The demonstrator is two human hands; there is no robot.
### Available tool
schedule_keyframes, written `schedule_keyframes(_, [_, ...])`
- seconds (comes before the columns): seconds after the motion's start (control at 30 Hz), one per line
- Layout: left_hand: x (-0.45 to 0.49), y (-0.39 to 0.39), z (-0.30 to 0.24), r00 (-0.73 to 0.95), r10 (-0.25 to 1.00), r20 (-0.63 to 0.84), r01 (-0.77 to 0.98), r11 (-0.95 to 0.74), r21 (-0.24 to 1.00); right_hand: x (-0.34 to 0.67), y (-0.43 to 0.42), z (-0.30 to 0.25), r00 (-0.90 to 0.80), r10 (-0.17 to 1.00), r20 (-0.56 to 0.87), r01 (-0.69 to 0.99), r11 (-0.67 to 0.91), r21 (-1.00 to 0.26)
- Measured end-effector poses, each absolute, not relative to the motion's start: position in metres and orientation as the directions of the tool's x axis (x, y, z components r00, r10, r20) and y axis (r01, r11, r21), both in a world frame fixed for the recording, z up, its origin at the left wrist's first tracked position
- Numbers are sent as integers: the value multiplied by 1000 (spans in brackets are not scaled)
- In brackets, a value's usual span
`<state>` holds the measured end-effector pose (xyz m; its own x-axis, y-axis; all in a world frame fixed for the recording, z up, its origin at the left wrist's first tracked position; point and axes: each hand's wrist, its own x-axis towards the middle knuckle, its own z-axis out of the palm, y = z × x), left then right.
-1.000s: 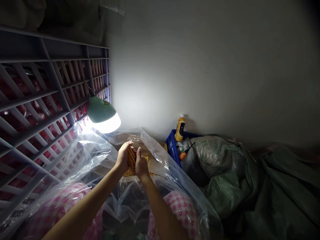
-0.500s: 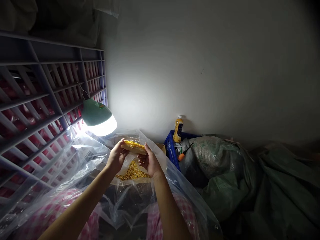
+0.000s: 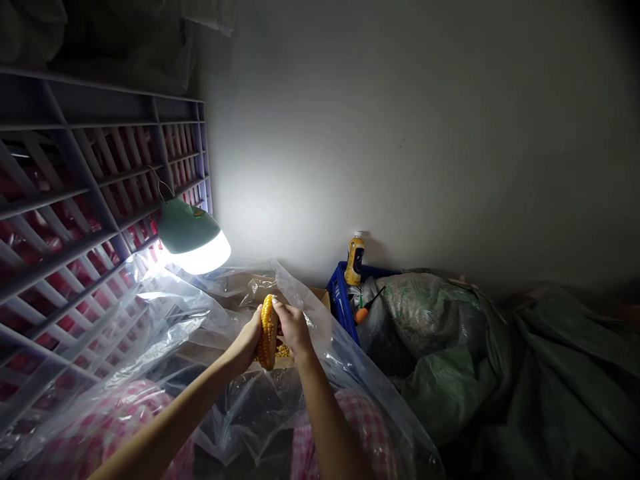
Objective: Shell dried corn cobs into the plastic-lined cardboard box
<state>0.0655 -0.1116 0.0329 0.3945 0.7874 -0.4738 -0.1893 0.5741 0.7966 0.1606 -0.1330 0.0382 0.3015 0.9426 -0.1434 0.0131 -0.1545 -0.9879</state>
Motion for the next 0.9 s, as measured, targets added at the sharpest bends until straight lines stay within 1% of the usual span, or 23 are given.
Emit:
schedule_keyframes(0.03, [66, -111, 30, 374, 797, -474, -184, 565, 804, 159, -133, 37, 301, 942, -148, 13, -159, -987])
schedule_keyframes(0.17, [62, -100, 28, 341, 859, -382, -210, 465, 860, 165, -133, 44, 291, 942, -168, -36, -164, -986])
schedule_keyframes(0.27, [59, -95, 35, 284, 892, -350, -267, 425, 865, 170, -135, 52, 276, 949, -155, -20, -156, -988])
schedule_keyframes(0.37, [59, -95, 40, 255, 916, -311, -278, 377, 883, 169, -137, 56, 216, 968, -125, 20, -132, -991])
schedule_keyframes(0.47, [60, -94, 36, 226, 941, -254, -256, 309, 916, 165, -139, 56, 169, 981, -98, 47, -107, -993])
schedule_keyframes(0.67, [58, -89, 30, 140, 986, -85, -210, 113, 971, 160, -139, 53, 133, 988, -74, 79, -85, -993])
schedule_keyframes(0.73, [58, -90, 32, 118, 992, -38, -187, 60, 981, 160, -140, 52, 137, 989, -62, 102, -77, -992])
schedule_keyframes(0.83, [57, -92, 32, 110, 994, 21, -98, -10, 995, 157, -140, 49, 165, 986, -38, 158, -64, -985])
schedule_keyframes(0.9, [57, -92, 29, 116, 993, 26, -82, -17, 997, 155, -140, 44, 192, 981, -24, 198, -63, -978])
